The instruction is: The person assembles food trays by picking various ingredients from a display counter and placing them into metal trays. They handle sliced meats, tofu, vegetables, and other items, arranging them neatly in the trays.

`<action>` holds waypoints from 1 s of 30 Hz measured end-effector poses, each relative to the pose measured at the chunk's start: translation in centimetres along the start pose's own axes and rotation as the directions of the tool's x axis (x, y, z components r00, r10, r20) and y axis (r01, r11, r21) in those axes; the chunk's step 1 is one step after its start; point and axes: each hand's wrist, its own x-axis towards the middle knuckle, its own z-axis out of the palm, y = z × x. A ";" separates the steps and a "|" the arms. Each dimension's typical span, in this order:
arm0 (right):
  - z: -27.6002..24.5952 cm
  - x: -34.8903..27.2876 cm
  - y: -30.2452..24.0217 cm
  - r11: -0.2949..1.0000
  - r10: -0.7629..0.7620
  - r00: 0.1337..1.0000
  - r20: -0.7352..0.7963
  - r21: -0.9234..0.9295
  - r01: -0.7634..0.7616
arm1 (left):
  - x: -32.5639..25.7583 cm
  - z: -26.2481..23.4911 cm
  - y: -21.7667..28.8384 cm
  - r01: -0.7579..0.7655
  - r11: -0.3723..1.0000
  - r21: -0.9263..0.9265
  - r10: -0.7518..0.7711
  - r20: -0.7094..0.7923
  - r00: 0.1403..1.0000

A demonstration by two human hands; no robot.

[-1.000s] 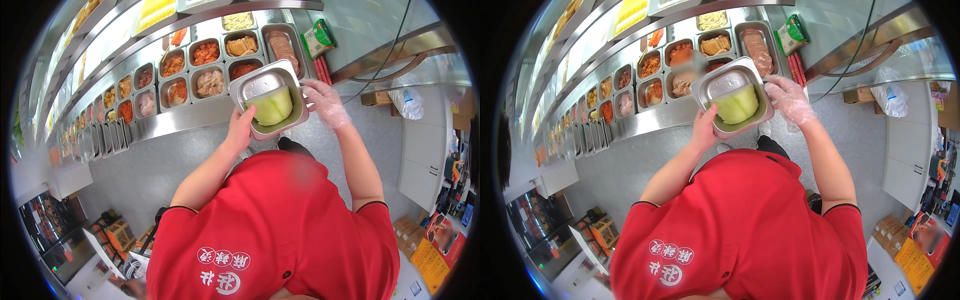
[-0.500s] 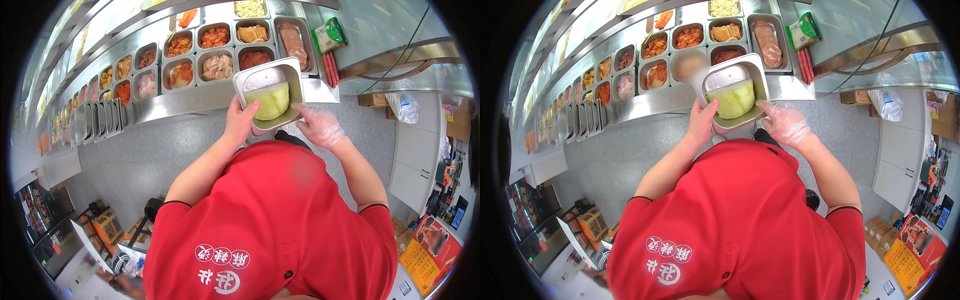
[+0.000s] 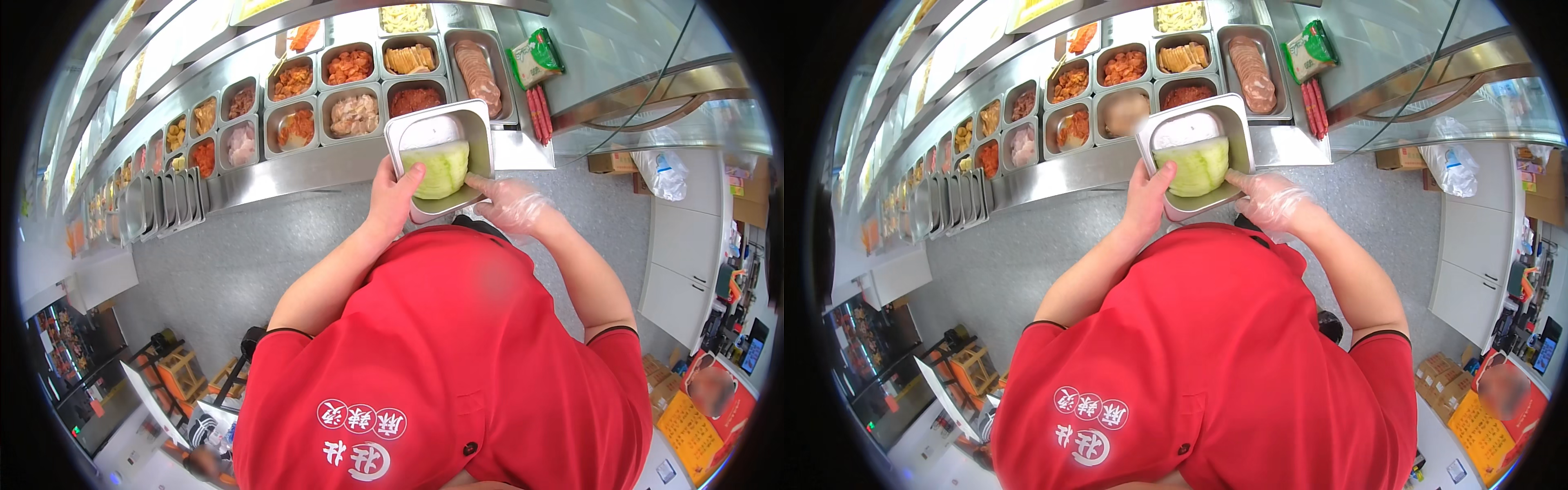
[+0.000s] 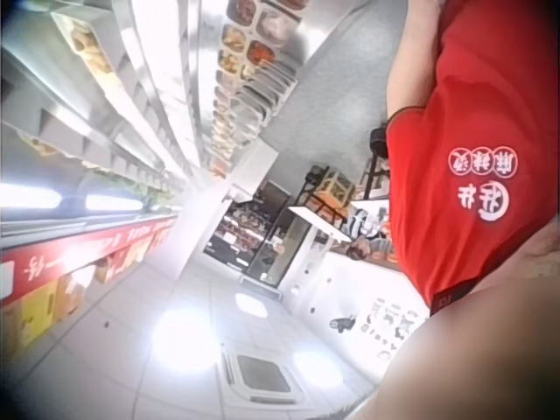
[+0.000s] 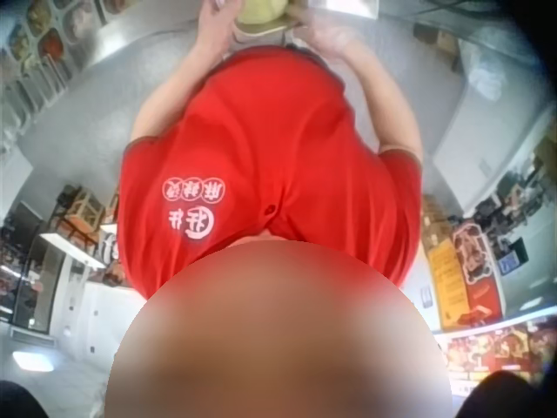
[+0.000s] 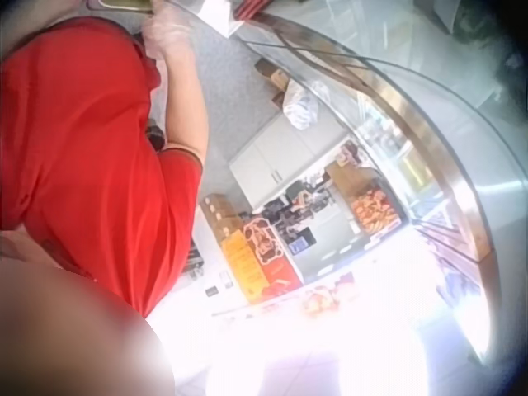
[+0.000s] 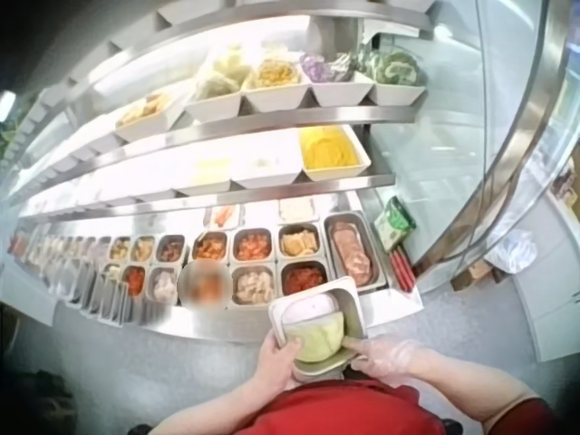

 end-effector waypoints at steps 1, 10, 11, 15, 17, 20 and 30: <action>0.1 0.1 0.1 1.000 -0.004 1.000 0.006 -0.002 0.004 | 0.2 0.1 0.0 -0.002 1.000 -0.018 0.002 -0.004 1.000; -0.6 0.0 -0.3 0.998 -0.026 0.999 -0.046 -0.053 0.024 | 1.1 0.9 0.8 -0.020 0.999 -0.044 0.018 -0.044 0.999; -0.9 0.1 -0.6 0.994 -0.015 1.000 -0.015 -0.109 0.014 | 1.2 0.9 0.8 -0.038 0.999 -0.039 0.037 -0.040 0.999; -1.4 1.2 -2.3 0.962 0.022 0.997 0.076 -0.274 -0.001 | 1.5 1.0 1.0 -0.047 0.998 -0.040 0.045 -0.052 0.998; -1.5 1.6 -2.8 0.954 0.017 0.995 0.099 -0.299 0.013 | 1.5 0.9 1.0 -0.045 0.999 -0.031 0.043 -0.060 0.997; -1.8 2.4 -3.4 0.933 0.041 0.982 0.185 -0.360 0.029 | 1.4 0.6 0.7 -0.052 0.997 0.059 0.054 -0.036 0.998; -3.4 5.0 -3.0 0.955 0.030 0.887 0.462 -0.276 0.111 | 1.1 -1.0 0.2 0.038 0.997 0.061 -0.033 -0.081 0.996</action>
